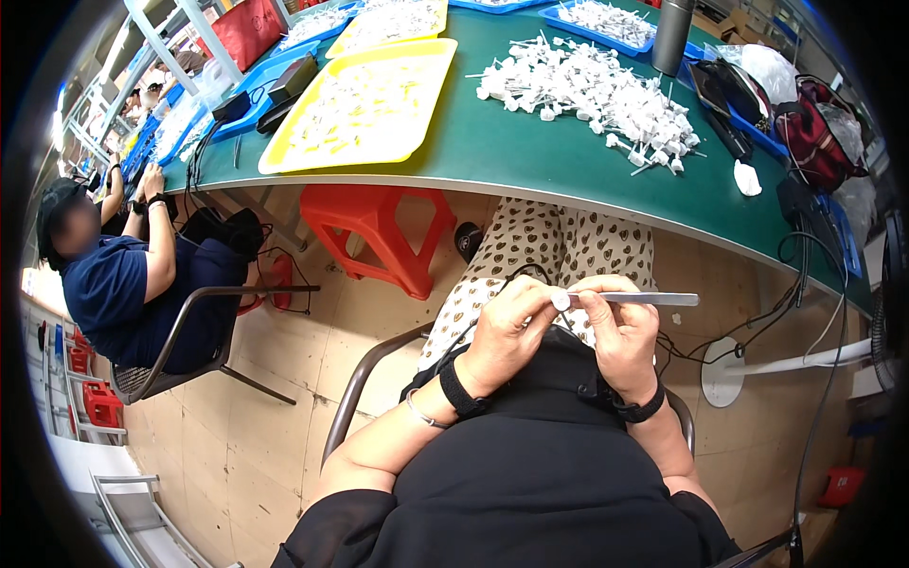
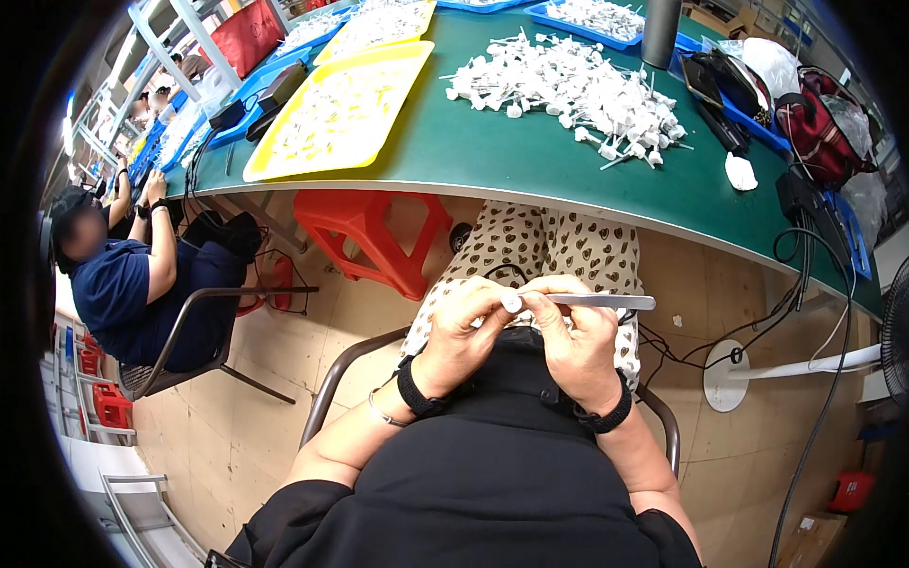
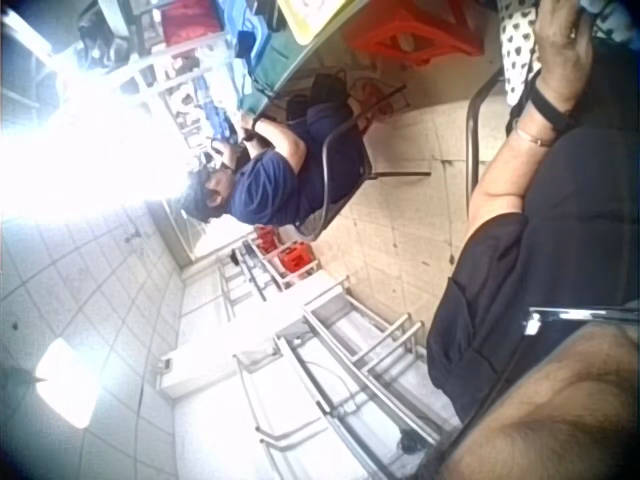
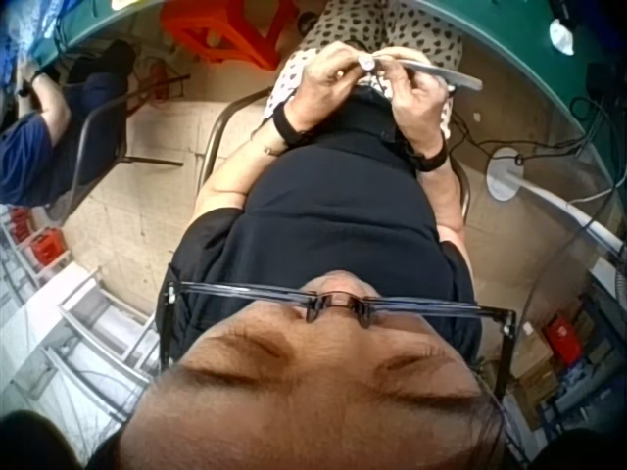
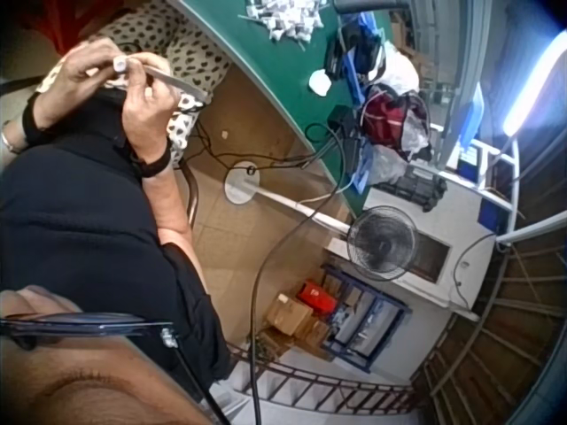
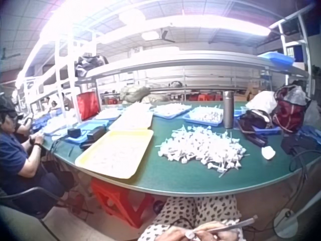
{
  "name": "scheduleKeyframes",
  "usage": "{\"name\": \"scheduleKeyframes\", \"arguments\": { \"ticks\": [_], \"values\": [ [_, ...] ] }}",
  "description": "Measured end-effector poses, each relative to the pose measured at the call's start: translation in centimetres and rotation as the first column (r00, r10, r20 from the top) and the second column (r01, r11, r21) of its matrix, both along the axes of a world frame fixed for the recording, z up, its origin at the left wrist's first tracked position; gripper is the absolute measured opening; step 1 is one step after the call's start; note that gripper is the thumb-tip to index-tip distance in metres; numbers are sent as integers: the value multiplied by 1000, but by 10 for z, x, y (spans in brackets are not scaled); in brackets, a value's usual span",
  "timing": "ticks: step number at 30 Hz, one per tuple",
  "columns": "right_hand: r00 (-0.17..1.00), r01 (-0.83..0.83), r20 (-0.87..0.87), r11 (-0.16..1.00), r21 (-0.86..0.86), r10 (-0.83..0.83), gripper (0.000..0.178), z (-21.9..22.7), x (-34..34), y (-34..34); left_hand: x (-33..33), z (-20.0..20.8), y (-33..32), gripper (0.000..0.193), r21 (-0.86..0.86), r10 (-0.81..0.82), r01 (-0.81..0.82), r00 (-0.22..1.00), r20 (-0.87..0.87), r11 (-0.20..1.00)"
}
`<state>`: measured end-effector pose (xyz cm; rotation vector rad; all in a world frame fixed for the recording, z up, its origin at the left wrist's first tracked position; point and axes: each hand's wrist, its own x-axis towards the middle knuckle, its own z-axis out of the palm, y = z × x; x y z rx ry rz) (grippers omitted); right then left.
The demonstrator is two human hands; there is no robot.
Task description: The person sits at a green workbench and uses tweezers to pick up small white plastic components from a pile. They manipulate the components with their hands and the tweezers, then place the finished items onto a yellow tray. The process is repeated continuously throughout the clip.
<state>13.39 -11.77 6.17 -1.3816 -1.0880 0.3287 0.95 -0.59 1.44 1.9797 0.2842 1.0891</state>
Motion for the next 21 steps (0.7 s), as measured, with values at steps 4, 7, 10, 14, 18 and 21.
{"name": "scheduleKeyframes", "arguments": {
  "ticks": [4, 7, 10, 14, 18, 21],
  "values": [
    [998, -7, -66, 1000, -1, 7, 6, 2, -2, 0, 0, 0, 0, 20, -6, -9, 9, 1000, -3, 1000],
    [1000, -7, 22, 1000, -11, 7, 5, 0, 1, -1, -1, 0, 0, 20, -16, -22, 22, 1000, -17, 1000],
    [989, -21, 148, 1000, -7, 22, 4, 2, 3, 0, 0, 2, 0, 19, 15, -12, 13, 999, -38, 1000],
    [975, -20, 223, 999, 44, 10, 3, 1, 4, 3, 0, 1, 0, 19, 35, -7, 8, 999, -46, 999],
    [975, -5, 221, 1000, 8, 3, 4, 3, 4, 1, 0, 1, 0, 19, 36, -11, 12, 999, -45, 999],
    [964, -6, 265, 999, 34, -4, 4, 1, 6, 2, 0, -1, 0, 18, 37, -19, 21, 999, -49, 999]
  ]
}}
